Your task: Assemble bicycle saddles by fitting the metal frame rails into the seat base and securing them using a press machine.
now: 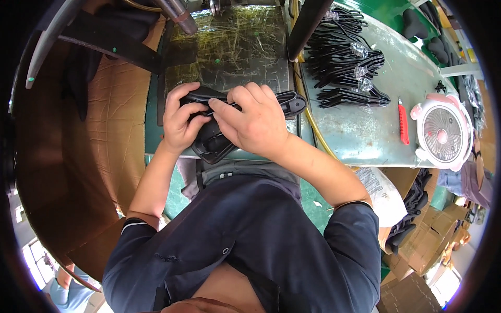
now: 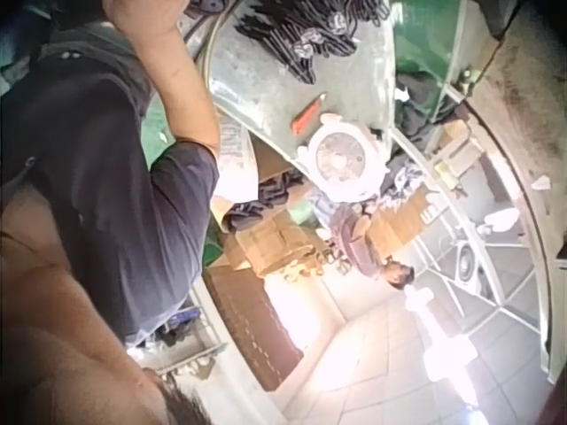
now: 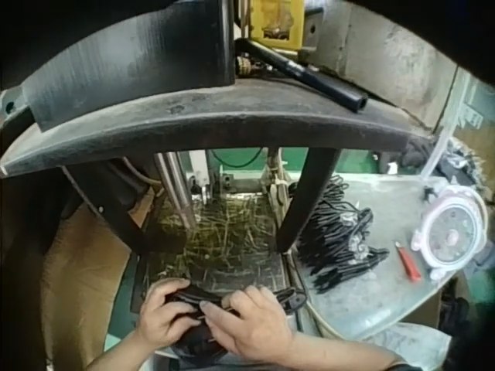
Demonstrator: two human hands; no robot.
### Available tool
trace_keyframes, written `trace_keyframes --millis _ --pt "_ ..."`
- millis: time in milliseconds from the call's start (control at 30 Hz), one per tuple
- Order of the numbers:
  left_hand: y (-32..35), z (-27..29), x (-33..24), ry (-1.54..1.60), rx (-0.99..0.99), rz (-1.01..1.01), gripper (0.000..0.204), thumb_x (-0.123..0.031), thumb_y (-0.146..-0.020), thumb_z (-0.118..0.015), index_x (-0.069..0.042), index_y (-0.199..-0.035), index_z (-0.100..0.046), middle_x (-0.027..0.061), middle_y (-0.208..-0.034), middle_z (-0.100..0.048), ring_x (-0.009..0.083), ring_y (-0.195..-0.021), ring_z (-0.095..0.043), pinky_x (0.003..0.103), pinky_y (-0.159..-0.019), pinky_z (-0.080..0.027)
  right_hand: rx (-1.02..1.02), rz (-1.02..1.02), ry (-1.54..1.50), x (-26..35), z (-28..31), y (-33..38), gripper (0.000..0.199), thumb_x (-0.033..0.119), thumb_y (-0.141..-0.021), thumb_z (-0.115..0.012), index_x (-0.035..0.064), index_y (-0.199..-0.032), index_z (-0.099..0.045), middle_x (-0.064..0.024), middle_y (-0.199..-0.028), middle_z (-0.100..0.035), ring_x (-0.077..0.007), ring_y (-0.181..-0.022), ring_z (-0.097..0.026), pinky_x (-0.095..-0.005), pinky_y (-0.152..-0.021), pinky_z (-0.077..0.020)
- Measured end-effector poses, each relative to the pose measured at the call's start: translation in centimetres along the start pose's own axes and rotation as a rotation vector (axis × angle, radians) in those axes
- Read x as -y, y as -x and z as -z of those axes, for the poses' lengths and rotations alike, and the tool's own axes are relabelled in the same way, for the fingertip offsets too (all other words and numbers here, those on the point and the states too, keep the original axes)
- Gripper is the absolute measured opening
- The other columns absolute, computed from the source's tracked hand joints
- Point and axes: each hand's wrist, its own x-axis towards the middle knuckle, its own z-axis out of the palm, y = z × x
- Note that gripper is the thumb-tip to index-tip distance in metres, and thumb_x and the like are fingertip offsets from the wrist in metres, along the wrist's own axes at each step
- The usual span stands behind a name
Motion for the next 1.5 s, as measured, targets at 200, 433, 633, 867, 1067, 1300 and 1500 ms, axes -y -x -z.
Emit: trace_keyframes --millis 200,433,633,867,1067,1300,1500 --pt "0.5 0.1 0.4 0.018 -0.002 0.084 0.028 -0.021 -0.103 -0.068 -0.001 -0.084 -0.072 0.0204 -0.131 -0.069 0.0397 -0.116 -0.062 0.046 -0.102 -0.049 0.319 0.207 -0.035 -1.0 2.6 -0.8 0.045 0.044 -0.084 -0.083 0.0243 -0.125 -0.076 -0.0059 -0.112 -0.061 -0.0281 -0.094 -0.059 -0.0401 -0.081 -0.0501" --pt "0.2 -0.5 -0.6 0.002 -0.014 0.203 0.032 -0.015 -0.102 -0.069 0.0 -0.074 -0.069 0.0199 -0.128 -0.069 0.0366 -0.112 -0.063 0.043 -0.097 -0.05 0.261 0.143 -0.144 0.3 2.8 0.8 0.022 0.035 -0.082 -0.084 0.0215 -0.099 -0.08 -0.0067 -0.129 -0.064 -0.0271 -0.105 -0.057 -0.0425 -0.085 -0.0445" --pt "0.0 -0.5 -0.7 -0.006 -0.025 0.179 0.033 -0.016 -0.102 -0.069 0.0 -0.073 -0.068 0.0198 -0.128 -0.069 0.0363 -0.111 -0.063 0.043 -0.097 -0.05 0.258 0.03 -0.172 1.1 3.3 0.9 0.019 0.026 -0.08 -0.087 0.0164 -0.095 -0.08 -0.0075 -0.133 -0.066 -0.0273 -0.101 -0.057 -0.0425 -0.086 -0.0419" --pt "0.6 -0.6 -0.7 -0.001 -0.037 0.183 0.033 -0.015 -0.104 -0.067 0.0 -0.074 -0.068 0.0239 -0.131 -0.068 0.0356 -0.115 -0.063 0.041 -0.1 -0.05 0.294 -0.039 -0.156 2.5 3.2 1.8 0.019 0.026 -0.079 -0.088 0.016 -0.093 -0.081 -0.0069 -0.12 -0.066 -0.0274 -0.094 -0.056 -0.0422 -0.081 -0.044" --pt "1.7 -0.6 0.4 0.042 -0.038 0.114 0.018 -0.019 -0.101 -0.07 -0.002 -0.096 -0.065 0.0308 -0.139 -0.062 0.0392 -0.123 -0.062 0.046 -0.107 -0.047 0.119 -0.142 -0.298 2.2 2.9 -0.1 0.028 0.024 -0.082 -0.085 0.0129 -0.108 -0.077 -0.0058 -0.104 -0.068 -0.0278 -0.09 -0.065 -0.0408 -0.075 -0.047" --pt "1.8 -1.8 1.7 0.185 -0.146 0.078 0.074 -0.016 -0.072 -0.091 -0.003 -0.134 -0.052 0.0265 -0.138 -0.064 0.0435 -0.123 -0.062 0.05 -0.108 -0.048 -0.025 -0.182 -0.175 1.8 0.3 -0.3 0.017 0.014 -0.085 -0.082 0.012 -0.102 -0.079 -0.0017 -0.089 -0.068 -0.0245 -0.08 -0.068 -0.0396 -0.068 -0.0488" --pt "0.9 -1.0 0.4 0.054 -0.12 0.073 0.058 -0.008 -0.078 -0.082 -0.001 -0.131 -0.06 0.02 -0.133 -0.068 0.0404 -0.123 -0.064 0.049 -0.109 -0.049 -0.022 -0.062 -0.146 2.4 1.0 -1.6 0.027 0.01 -0.082 -0.082 0.0152 -0.108 -0.084 0.0001 -0.088 -0.067 -0.0221 -0.076 -0.065 -0.0382 -0.064 -0.0453"
